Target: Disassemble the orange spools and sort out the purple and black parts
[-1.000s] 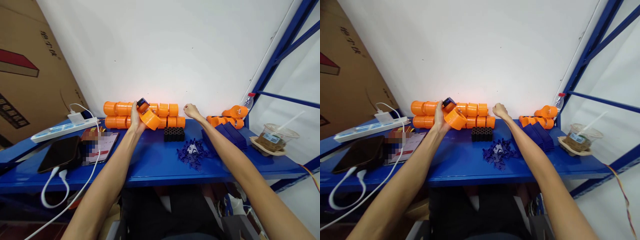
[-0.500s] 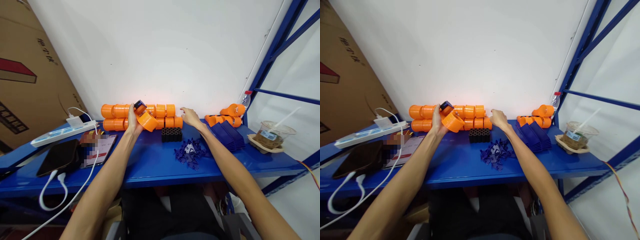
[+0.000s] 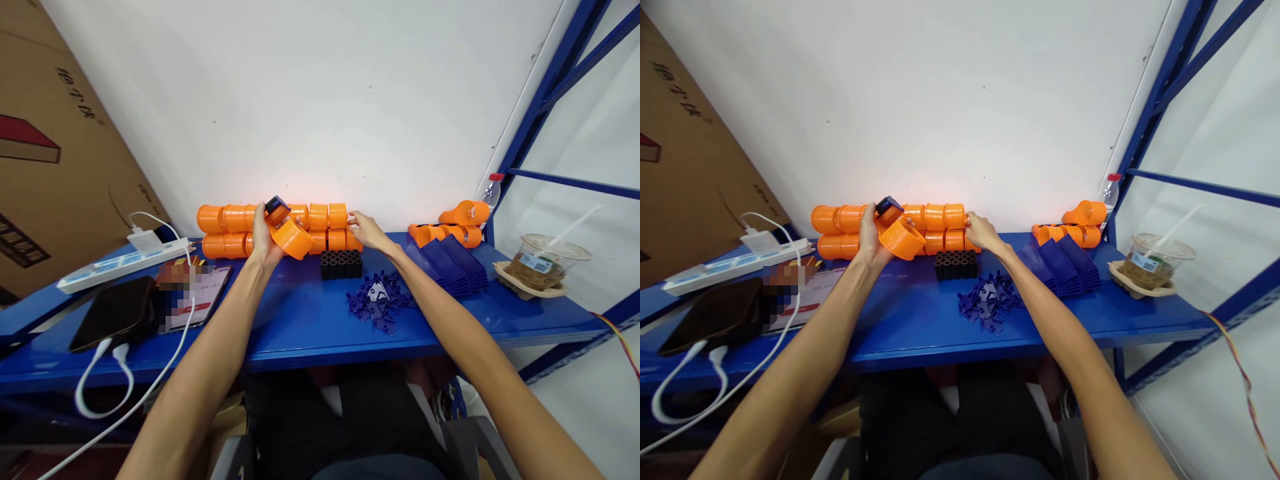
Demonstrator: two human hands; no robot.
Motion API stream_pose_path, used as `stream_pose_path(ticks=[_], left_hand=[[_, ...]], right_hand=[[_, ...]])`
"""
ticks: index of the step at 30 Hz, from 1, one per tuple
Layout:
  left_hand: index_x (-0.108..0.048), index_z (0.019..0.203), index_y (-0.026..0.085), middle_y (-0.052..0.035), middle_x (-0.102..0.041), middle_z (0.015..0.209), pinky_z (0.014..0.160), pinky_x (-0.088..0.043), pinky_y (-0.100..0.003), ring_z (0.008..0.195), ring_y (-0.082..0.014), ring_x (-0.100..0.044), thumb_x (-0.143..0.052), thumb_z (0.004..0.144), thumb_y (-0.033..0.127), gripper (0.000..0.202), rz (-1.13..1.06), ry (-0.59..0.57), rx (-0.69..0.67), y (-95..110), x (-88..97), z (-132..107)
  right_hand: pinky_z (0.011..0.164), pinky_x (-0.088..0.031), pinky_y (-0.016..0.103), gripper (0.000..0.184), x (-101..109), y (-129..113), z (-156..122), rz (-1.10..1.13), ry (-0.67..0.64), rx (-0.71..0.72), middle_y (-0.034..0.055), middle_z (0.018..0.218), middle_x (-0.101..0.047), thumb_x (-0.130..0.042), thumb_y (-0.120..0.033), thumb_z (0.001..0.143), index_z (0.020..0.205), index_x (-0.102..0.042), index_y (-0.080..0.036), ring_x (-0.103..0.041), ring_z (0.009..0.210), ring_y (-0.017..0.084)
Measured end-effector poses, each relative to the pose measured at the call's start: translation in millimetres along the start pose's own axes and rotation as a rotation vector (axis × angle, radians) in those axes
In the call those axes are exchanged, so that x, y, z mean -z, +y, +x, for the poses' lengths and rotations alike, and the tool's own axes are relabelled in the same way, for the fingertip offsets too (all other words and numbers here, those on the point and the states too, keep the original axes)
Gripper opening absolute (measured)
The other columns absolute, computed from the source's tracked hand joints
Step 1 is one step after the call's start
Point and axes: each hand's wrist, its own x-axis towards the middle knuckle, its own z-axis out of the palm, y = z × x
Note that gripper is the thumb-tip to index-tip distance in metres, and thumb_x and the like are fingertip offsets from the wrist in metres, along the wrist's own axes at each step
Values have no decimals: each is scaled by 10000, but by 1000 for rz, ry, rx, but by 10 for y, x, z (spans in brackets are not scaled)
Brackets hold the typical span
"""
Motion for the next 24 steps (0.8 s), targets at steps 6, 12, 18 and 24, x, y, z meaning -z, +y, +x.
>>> stream_pose_path(ticks=[6, 12, 18, 24], left_hand=[[-651, 960, 177, -26, -616, 635, 624, -607, -301, 536, -184, -656, -545, 998, 559, 398, -18, -1, -2, 1, -6, -25], [-634, 955, 174, -43, -634, 635, 580, -602, -315, 538, -201, -664, -539, 994, 574, 413, 39, -43, 63, -20, -29, -92], [-639, 982, 178, -42, -648, 639, 566, -590, -299, 533, -193, -664, -504, 1009, 545, 392, 100, -77, 62, -52, -21, -74], [-630, 900, 193, -24, -589, 550, 492, -555, -295, 462, -189, -624, -520, 997, 512, 350, 271, -164, 129, -57, -95, -226]], right_hand=[[878, -503, 323, 312, 354, -126, -217, -136, 89, -11, 125, 1120, -793, -569, -101, 871, 1125, -747, -138, -718, 1035, 247], [678, -418, 290, 206, 440, -114, -446, -191, -227, 89, 57, 807, -747, -617, -69, 756, 841, -775, -170, -648, 746, 177], [628, -353, 291, 91, 396, -144, -523, -226, -360, 124, 46, 766, -712, -679, -113, 761, 776, -738, -180, -600, 685, 154], [703, -396, 302, 119, 325, -173, -474, -80, 106, 184, 48, 843, -724, -606, -245, 920, 920, -708, -183, -624, 759, 173]])
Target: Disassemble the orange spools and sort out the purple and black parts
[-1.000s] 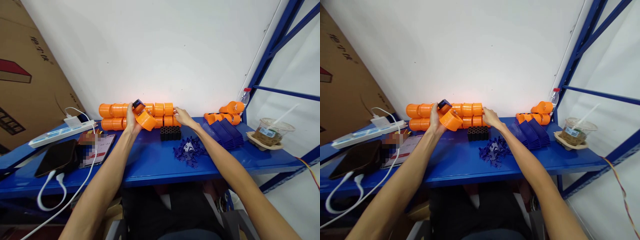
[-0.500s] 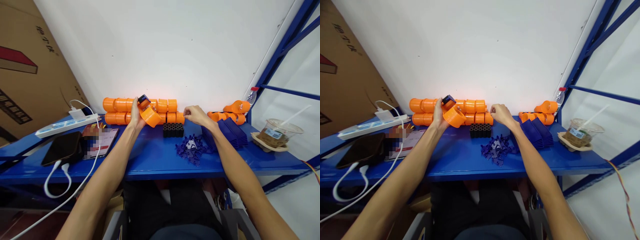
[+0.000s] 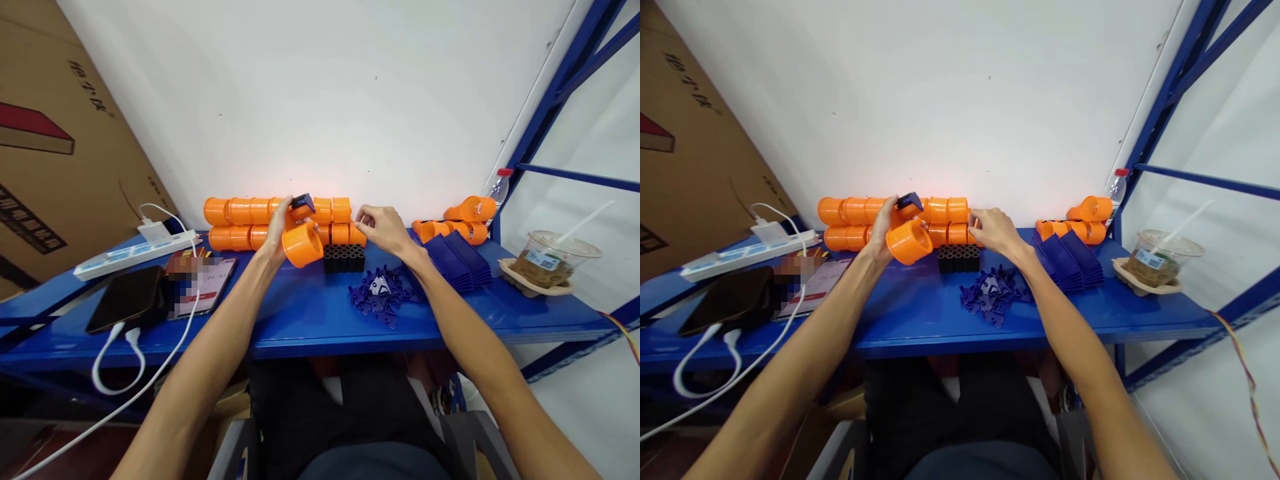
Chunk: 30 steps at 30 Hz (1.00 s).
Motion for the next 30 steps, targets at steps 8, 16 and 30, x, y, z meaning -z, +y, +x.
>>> stream_pose_path(ticks=[8, 16, 30], left_hand=[[-644, 897, 165, -37, -614, 569, 515, -565, -318, 462, -201, -631, -584, 959, 507, 352, 327, -272, 36, -267, -137, -139], [-609, 920, 197, 3, -555, 547, 504, -579, -348, 432, -198, -606, -629, 905, 508, 311, 370, -265, 9, -393, -34, 7], [-527, 1091, 234, 43, -528, 583, 567, -575, -351, 482, -216, -636, -588, 919, 561, 375, 243, -220, 44, -149, 77, 47]], right_hand=[[727, -418, 320, 387, -316, -270, -101, -180, 196, 128, 130, 1068, -746, -509, -488, 1055, 1221, -608, -153, -658, 910, 228], [729, -430, 330, 328, -297, -374, -82, -387, 39, 185, 188, 1076, -718, -353, -239, 1050, 1105, -640, -89, -630, 951, 243], [524, -386, 241, 139, 612, 208, -104, 355, -437, -126, -28, 605, -606, -790, -230, 702, 686, -664, -173, -508, 558, 96]])
